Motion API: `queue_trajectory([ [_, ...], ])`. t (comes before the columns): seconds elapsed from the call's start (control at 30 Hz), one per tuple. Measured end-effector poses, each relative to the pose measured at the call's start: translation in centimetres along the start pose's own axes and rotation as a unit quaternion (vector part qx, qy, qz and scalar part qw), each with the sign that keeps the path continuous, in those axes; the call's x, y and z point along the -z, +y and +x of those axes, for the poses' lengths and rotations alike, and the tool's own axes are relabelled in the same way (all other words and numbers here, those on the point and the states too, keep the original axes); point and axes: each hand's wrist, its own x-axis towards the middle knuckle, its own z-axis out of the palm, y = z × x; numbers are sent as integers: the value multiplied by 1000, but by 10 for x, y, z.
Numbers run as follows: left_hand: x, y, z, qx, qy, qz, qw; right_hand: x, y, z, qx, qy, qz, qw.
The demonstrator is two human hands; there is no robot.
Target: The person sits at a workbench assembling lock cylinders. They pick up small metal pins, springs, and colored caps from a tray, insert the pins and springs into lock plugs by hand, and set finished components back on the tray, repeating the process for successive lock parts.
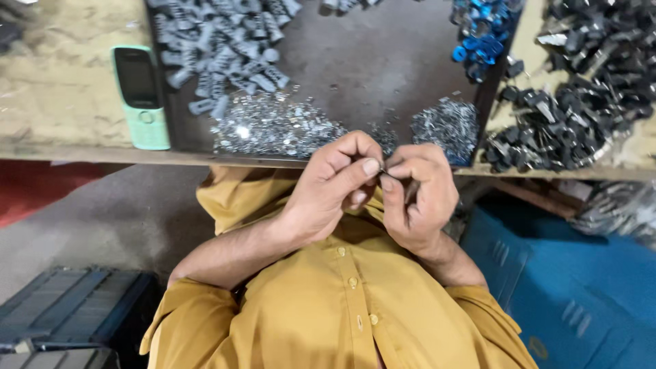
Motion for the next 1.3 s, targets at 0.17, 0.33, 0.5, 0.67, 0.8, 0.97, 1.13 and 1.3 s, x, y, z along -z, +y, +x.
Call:
queue_trajectory([
  [0.17,0,4,-5,-29,-4,-7,1000,-5,-1,3,14,0,-30,999],
  [0.33,3,0,-7,-44,-7,-2,999,-8,0,2,25,-4,-43,999],
  [0.5,6,-1,-8,-45,-9,-15,999,-11,-2,1,21,-1,-58,998],
  [0.67,8,-1,-9,-63,-18,5,998,-12,-7,3,13,-7,-68,998],
  [0.8,12,2,-9,-73,-18,29,997,-13,-9,6,1,-17,-64,998],
  [0.97,17,4,-8,-67,-24,24,997,-14,-5,5,-6,-12,-33,999],
  [1.13,18,3,-6,-59,-37,14,997,-17,2,-2,-43,24,56,997],
  [1.3,17,5,-5,-56,-26,7,998,-11,0,3,-121,-6,184,976],
])
